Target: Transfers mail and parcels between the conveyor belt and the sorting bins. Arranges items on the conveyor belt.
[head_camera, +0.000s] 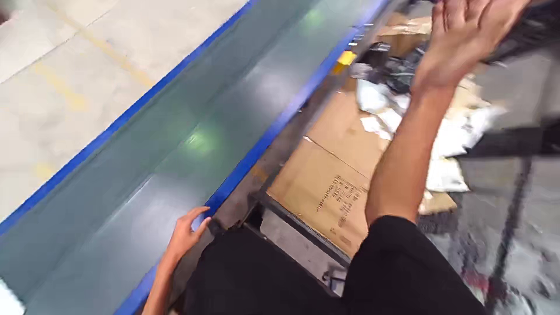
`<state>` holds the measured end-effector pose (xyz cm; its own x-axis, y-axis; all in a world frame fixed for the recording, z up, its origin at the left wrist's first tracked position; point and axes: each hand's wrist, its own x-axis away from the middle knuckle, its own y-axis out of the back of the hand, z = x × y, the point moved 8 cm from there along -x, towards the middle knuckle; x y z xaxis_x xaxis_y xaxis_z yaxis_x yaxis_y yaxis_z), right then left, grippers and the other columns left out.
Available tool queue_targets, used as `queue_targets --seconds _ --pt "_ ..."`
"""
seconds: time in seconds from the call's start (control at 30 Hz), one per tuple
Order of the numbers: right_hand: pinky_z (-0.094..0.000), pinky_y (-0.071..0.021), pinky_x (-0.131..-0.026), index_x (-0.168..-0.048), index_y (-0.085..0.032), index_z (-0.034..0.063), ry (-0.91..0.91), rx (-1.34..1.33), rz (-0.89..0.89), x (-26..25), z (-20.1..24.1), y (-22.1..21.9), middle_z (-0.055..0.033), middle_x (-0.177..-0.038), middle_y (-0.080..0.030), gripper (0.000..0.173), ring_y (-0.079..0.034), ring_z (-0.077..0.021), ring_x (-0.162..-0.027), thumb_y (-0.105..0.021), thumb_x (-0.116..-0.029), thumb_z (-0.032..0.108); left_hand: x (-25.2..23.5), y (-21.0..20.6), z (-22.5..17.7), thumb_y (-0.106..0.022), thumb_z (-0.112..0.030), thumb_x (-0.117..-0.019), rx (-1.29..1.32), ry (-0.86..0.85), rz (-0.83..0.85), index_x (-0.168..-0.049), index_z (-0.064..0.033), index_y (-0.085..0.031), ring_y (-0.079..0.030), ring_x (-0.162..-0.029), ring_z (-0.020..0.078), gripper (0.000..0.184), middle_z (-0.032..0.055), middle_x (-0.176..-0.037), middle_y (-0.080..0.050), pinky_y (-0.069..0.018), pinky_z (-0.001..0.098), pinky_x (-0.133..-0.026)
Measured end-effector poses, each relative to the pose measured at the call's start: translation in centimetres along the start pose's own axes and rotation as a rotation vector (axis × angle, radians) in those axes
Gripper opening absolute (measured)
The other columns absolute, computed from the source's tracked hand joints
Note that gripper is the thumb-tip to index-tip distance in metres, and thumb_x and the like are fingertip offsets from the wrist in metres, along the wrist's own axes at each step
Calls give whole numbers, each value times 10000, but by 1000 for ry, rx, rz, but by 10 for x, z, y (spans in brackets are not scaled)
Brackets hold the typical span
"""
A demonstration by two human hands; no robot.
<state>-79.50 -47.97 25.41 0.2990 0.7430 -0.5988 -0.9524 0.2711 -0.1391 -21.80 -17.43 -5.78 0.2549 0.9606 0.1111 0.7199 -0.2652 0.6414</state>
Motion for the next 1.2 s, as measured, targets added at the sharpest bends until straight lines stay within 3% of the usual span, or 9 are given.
queue_targets --seconds 0.1,0.2,0.33,0.43,0.63,0.83,1.0,1.07,1.2 --pt "-413 -548 -1031 -1513 -320 46 -228 107 379 108 -93 -120 -79 -1332 -625 551 -656 -203 -1167 -424 -1067 351 81 33 36 -614 -248 -995 57 244 -259 -1208 -27 -715 -708 -1100 207 323 118 -1172 -737 -563 449 -1011" --pt "-402 -566 -974 -1409 -458 -61 -426 128 733 281 -157 -255 -158 -1261 -658 469 -669 -215 -1115 -514 -1049 235 128 34 54 -602 -191 -1010 73 382 -459 -1188 -21 -715 -709 -1082 190 271 115 -1133 -742 -569 417 -1000" --pt "-401 -581 -994 -1386 -569 5 -496 134 1282 539 -116 -375 -117 -1255 -694 449 -683 -184 -1139 -635 -988 201 166 18 69 -584 -213 -1024 11 554 -506 -1239 -84 -704 -684 -1142 187 279 81 -1201 -723 -543 423 -1038" --pt "-431 -553 -1015 -1357 -638 91 -288 134 1525 638 -65 -415 -54 -1232 -715 424 -668 -173 -1161 -655 -969 262 215 32 91 -600 -268 -1019 10 770 -627 -1328 -102 -657 -655 -1203 217 355 87 -1283 -690 -527 457 -1057" --pt "-426 -627 -807 -1292 -634 22 -382 294 1463 635 -65 -470 -117 -1101 -743 395 -740 -201 -933 -658 -972 254 385 139 154 -646 -311 -987 -190 1155 -993 -1461 -23 -520 -500 -1389 366 569 222 -1472 -536 -407 532 -1165" --pt "-541 -506 -1022 -1422 -488 -47 -312 503 1501 619 -54 -649 -281 -1313 -607 743 -617 -387 -1207 -656 -952 503 503 245 239 -963 -466 -622 -290 1353 -754 -1599 -164 -360 -25 -1518 585 1188 243 -1689 -148 -69 870 -1090" --pt "-743 -424 -952 -1488 -425 -40 -353 877 1324 645 -80 -723 -374 -1466 -403 1201 -406 -577 -1332 -826 -649 719 470 246 292 -956 -505 -600 -166 1142 -491 -1578 -78 -344 -386 -1409 521 1230 284 -1526 -431 -325 717 -1118" --pt "-750 -419 -949 -1510 -408 -21 -357 956 1187 642 -90 -714 -376 -1485 -369 1261 -381 -585 -1341 -900 -560 645 449 238 279 -932 -531 -590 -169 1012 -559 -1538 -39 -399 -449 -1350 515 1194 304 -1470 -481 -345 673 -1120" --pt "-669 -522 -911 -1594 -261 55 -594 938 1031 603 -107 -656 -354 -1505 -372 1248 -487 -555 -1277 -963 -605 349 390 221 241 -863 -602 -622 -256 783 -602 -1496 41 -431 -491 -1337 512 1168 347 -1436 -508 -371 667 -1112"
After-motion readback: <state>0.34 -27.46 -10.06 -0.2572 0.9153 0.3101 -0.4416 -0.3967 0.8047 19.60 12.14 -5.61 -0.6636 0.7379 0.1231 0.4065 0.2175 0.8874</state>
